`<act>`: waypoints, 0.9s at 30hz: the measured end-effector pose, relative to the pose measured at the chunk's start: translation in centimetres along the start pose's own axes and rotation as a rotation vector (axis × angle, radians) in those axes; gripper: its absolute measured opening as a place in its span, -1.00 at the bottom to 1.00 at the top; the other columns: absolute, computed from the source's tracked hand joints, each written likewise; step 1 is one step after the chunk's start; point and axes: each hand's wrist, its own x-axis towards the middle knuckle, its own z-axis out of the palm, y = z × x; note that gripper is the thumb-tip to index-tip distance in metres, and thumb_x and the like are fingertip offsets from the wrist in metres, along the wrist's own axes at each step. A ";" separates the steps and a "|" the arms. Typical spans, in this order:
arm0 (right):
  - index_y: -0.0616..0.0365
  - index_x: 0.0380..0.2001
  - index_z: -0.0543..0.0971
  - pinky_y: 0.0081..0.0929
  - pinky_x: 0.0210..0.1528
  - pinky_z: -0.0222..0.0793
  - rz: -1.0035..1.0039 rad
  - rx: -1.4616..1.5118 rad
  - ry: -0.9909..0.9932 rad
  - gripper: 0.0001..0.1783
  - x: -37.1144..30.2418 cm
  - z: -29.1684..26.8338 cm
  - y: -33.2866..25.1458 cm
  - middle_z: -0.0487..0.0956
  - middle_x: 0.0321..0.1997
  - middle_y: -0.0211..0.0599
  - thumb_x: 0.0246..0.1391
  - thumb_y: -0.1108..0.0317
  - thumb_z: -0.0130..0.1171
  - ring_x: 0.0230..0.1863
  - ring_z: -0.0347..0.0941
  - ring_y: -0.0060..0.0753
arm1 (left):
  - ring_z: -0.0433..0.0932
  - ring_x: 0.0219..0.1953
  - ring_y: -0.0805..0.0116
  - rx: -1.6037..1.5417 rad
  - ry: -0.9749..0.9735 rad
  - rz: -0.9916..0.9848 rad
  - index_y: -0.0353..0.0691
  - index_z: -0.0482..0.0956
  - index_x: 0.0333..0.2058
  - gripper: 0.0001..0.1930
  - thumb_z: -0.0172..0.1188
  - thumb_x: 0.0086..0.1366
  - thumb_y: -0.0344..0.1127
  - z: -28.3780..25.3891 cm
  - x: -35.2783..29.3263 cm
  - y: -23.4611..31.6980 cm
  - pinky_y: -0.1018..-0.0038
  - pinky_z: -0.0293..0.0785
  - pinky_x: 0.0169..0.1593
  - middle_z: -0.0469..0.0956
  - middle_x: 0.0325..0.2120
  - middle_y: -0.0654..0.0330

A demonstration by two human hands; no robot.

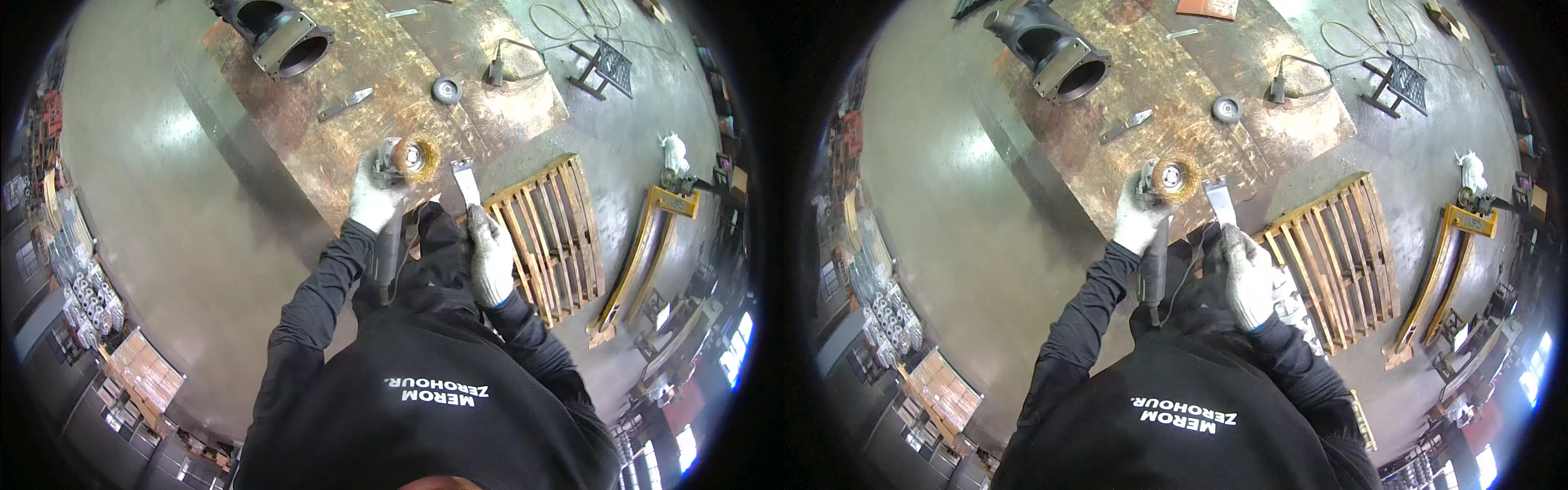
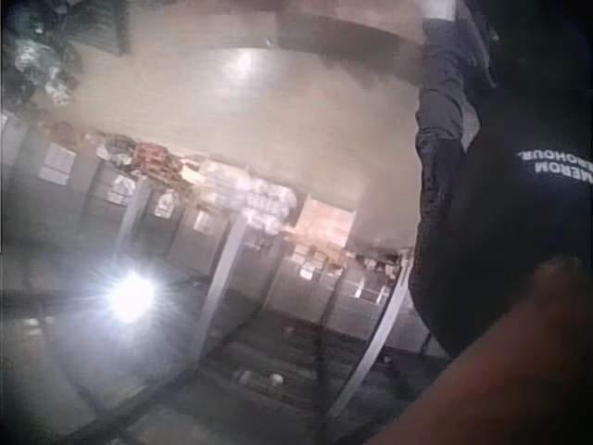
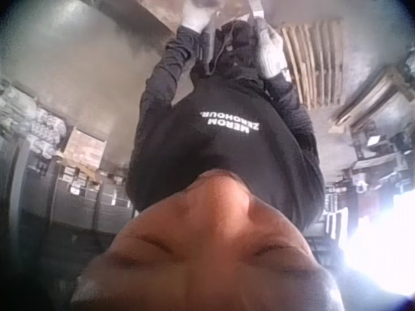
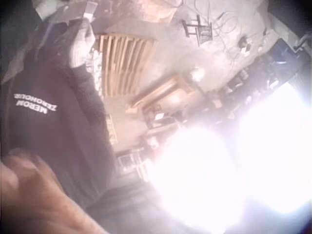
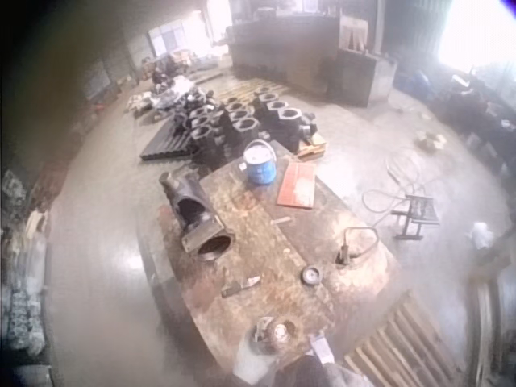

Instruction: The person uses a handheld angle grinder with a wire brush to clean a small metal part at a workbench. They repeatedly remove and reattach the brush, then walk through the workshop and briefly interact with another worker before returning to the bench.

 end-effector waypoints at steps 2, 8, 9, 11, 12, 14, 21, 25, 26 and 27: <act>0.20 -0.41 0.51 -0.65 -0.56 0.04 -0.197 -0.355 -0.059 -0.61 1.2 -1.6 -0.8 0.34 -0.62 -0.61 0.37 0.10 0.05 -0.59 0.14 -0.77 | 0.47 0.15 0.19 0.029 -0.183 0.108 -0.31 0.18 0.22 -0.12 0.43 -0.10 -0.67 -0.6 -0.2 0.8 0.30 0.47 0.20 0.42 0.11 0.04; 0.24 -0.37 0.61 -0.30 -0.54 0.32 -0.536 -0.947 -0.276 -0.63 3.7 -4.4 -5.3 0.48 -0.70 -0.09 0.29 0.13 0.07 -0.66 0.50 -0.21 | 0.45 0.17 0.25 0.190 -0.253 -0.014 -0.33 0.17 0.26 -0.09 0.46 -0.09 -0.63 -1.2 -0.8 2.4 0.37 0.40 0.26 0.41 0.14 0.08; 0.22 -0.36 0.62 -0.25 -0.52 0.35 -0.594 -1.054 -0.326 -0.65 3.9 -4.4 -6.0 0.51 -0.66 -0.05 0.28 0.13 0.08 -0.62 0.52 -0.09 | 0.45 0.17 0.26 0.169 -0.294 -0.013 -0.34 0.17 0.26 -0.09 0.46 -0.09 -0.62 -1.1 -0.9 2.6 0.37 0.40 0.26 0.41 0.14 0.08; 0.14 -0.33 0.65 -0.16 -0.44 0.40 -0.597 -1.204 -0.397 -0.67 4.2 -4.3 -7.3 0.55 -0.59 0.01 0.24 0.10 0.12 -0.50 0.53 0.11 | 0.45 0.15 0.28 0.165 -0.340 0.017 -0.36 0.18 0.25 -0.10 0.48 -0.07 -0.58 -1.0 -1.2 2.8 0.37 0.40 0.24 0.42 0.13 0.08; 0.14 -0.33 0.65 -0.15 -0.42 0.40 -0.597 -1.235 -0.386 -0.67 4.4 -4.2 -7.9 0.55 -0.58 0.01 0.23 0.10 0.12 -0.49 0.54 0.10 | 0.45 0.15 0.28 0.193 -0.348 0.029 -0.36 0.18 0.25 -0.09 0.49 -0.08 -0.56 -0.9 -1.3 3.0 0.37 0.40 0.24 0.42 0.12 0.08; 0.13 -0.33 0.66 -0.15 -0.40 0.41 -0.594 -1.266 -0.402 -0.68 4.6 -4.3 -8.9 0.54 -0.57 0.02 0.22 0.10 0.13 -0.48 0.54 0.09 | 0.45 0.15 0.29 0.265 -0.347 0.019 -0.36 0.18 0.24 -0.09 0.50 -0.09 -0.54 -0.8 -1.8 3.1 0.37 0.40 0.23 0.42 0.11 0.08; 0.18 -0.32 0.66 -0.16 -0.33 0.42 -0.449 -1.382 -0.513 -0.65 4.6 -5.0 -10.2 0.56 -0.51 0.05 0.23 0.09 0.12 -0.40 0.56 0.09 | 0.46 0.13 0.25 0.300 -0.406 0.030 -0.43 0.11 0.26 -0.07 0.48 -0.06 -0.57 -0.2 -2.9 3.7 0.37 0.42 0.21 0.42 0.11 0.01; 0.23 -0.30 0.66 -0.16 -0.30 0.42 -0.382 -1.362 -0.516 -0.64 4.8 -5.4 -9.3 0.56 -0.48 0.09 0.24 0.11 0.10 -0.36 0.57 0.10 | 0.42 0.17 0.26 0.221 -0.391 -0.048 -0.43 0.10 0.28 -0.02 0.53 -0.08 -0.52 0.1 -3.6 3.2 0.38 0.39 0.23 0.39 0.14 0.02; 0.23 -0.30 0.66 -0.17 -0.30 0.42 -0.398 -1.333 -0.523 -0.64 4.9 -5.5 -8.9 0.56 -0.49 0.09 0.24 0.13 0.10 -0.37 0.57 0.10 | 0.40 0.19 0.26 0.207 -0.373 -0.073 -0.42 0.10 0.28 0.00 0.55 -0.10 -0.50 0.0 -3.7 2.9 0.38 0.38 0.24 0.37 0.16 0.03; 0.23 -0.30 0.66 -0.17 -0.30 0.42 -0.385 -1.312 -0.528 -0.65 5.0 -5.8 -8.5 0.56 -0.49 0.09 0.24 0.14 0.09 -0.37 0.57 0.10 | 0.40 0.19 0.26 0.231 -0.395 -0.074 -0.42 0.10 0.28 0.00 0.54 -0.09 -0.51 0.0 -3.7 2.7 0.38 0.39 0.24 0.37 0.16 0.03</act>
